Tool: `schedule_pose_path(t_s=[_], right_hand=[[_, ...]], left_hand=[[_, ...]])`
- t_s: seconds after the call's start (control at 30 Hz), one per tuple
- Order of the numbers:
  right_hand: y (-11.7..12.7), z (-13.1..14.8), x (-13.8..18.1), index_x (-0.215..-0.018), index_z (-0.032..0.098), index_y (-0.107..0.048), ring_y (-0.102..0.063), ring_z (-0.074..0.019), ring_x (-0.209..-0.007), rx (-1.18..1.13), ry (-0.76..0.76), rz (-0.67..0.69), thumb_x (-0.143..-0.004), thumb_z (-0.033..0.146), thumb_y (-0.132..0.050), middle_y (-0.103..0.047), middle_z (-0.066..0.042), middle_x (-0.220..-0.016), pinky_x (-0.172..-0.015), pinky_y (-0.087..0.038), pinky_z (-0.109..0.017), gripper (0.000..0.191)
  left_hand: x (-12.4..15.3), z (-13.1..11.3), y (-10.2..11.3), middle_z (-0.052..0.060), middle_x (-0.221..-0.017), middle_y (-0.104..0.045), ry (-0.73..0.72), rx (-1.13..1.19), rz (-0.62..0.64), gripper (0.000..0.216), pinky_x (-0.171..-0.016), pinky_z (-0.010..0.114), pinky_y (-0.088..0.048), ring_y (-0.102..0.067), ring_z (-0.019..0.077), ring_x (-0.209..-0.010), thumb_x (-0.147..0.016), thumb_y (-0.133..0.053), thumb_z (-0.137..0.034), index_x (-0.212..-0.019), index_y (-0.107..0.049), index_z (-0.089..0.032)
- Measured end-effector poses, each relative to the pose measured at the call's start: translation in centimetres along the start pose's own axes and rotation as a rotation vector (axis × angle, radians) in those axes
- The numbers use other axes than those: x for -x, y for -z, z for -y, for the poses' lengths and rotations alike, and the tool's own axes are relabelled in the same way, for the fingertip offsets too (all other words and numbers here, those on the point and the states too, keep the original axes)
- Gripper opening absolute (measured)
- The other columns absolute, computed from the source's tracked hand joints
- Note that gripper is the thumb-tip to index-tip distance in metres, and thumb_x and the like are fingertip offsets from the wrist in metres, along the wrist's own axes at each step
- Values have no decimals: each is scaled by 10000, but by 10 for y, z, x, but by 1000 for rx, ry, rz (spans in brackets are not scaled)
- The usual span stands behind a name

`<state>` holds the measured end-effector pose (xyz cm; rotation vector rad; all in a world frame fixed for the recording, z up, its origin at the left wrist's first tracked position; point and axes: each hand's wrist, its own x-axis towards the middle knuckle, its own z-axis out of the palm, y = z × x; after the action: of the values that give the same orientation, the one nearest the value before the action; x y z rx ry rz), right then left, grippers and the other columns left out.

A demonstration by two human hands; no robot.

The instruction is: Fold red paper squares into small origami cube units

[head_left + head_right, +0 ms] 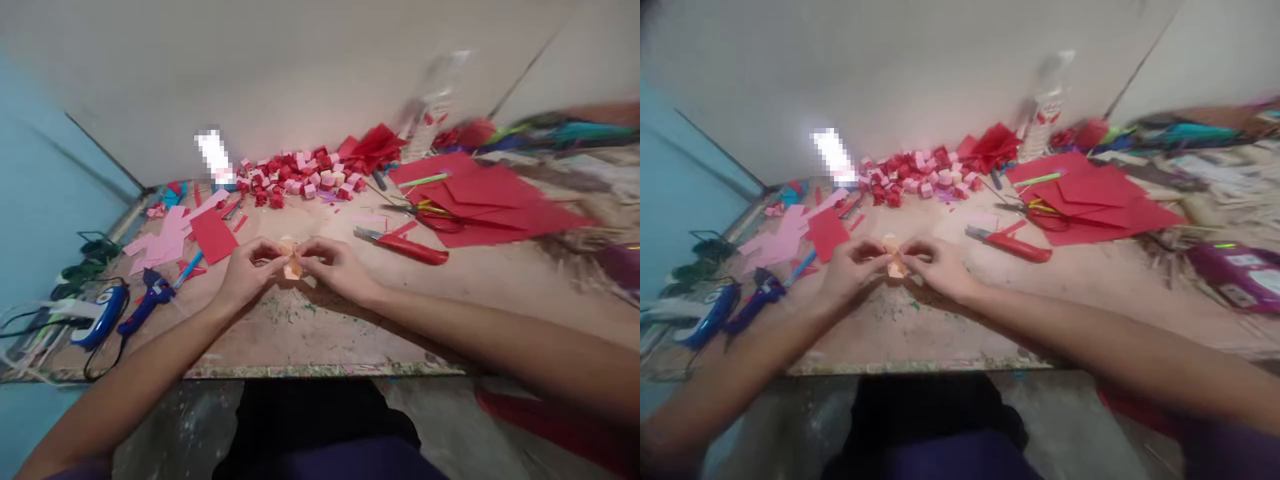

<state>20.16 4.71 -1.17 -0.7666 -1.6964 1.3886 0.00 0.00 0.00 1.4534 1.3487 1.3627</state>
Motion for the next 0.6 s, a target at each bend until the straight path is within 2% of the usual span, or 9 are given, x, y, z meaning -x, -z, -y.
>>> schedule_pose_path(t_s=[0.1,0.2,0.3,0.4,0.5,0.6], right_hand=[[0,2,0,-921,179,-716,-681,-167,-853,13,2,13,-897,314,-737,-728,-38,-958,-798,-570,-311,139],[0,3,0,-943,184,-707,-688,-178,-888,30,6,29,-906,306,-728,-726,-44,-971,-842,-577,-339,129],[-1,3,0,-982,197,-676,-698,-193,-963,6,7,35,-896,308,-753,-710,-52,-1041,-898,-580,-366,160],[-2,0,1,-1089,225,-611,-703,-214,-1053,-43,11,32,-867,303,-793,-690,-58,-1123,-930,-584,-390,298],[-2,-3,1,-1227,243,-562,-699,-226,-1093,-35,35,38,-887,293,-777,-691,-69,-1135,-933,-586,-408,405],[-3,-6,1,-1282,245,-566,-703,-226,-1070,-13,69,52,-917,305,-752,-692,-68,-1106,-905,-593,-405,414]], left_hand=[[-3,7,-2,13,-851,-762,17,63,-44,293,-775,278,-585,-727,166,-794,-707,-917,-306,-891,-725,-185],[-4,10,-1,43,-911,-789,52,77,-21,312,-800,301,-592,-740,186,-832,-711,-920,-325,-942,-768,-180],[-3,10,0,65,-952,-803,79,84,17,251,-791,306,-592,-741,196,-854,-750,-896,-338,-918,-800,-177],[-2,8,-1,48,-897,-801,92,87,7,214,-748,290,-581,-729,180,-801,-753,-896,-334,-872,-801,-186],[0,6,-3,31,-825,-788,96,73,8,195,-709,266,-567,-718,164,-748,-741,-906,-328,-825,-801,-187],[2,5,-5,30,-804,-779,110,76,44,212,-679,250,-559,-715,162,-736,-742,-914,-346,-812,-800,-181]])
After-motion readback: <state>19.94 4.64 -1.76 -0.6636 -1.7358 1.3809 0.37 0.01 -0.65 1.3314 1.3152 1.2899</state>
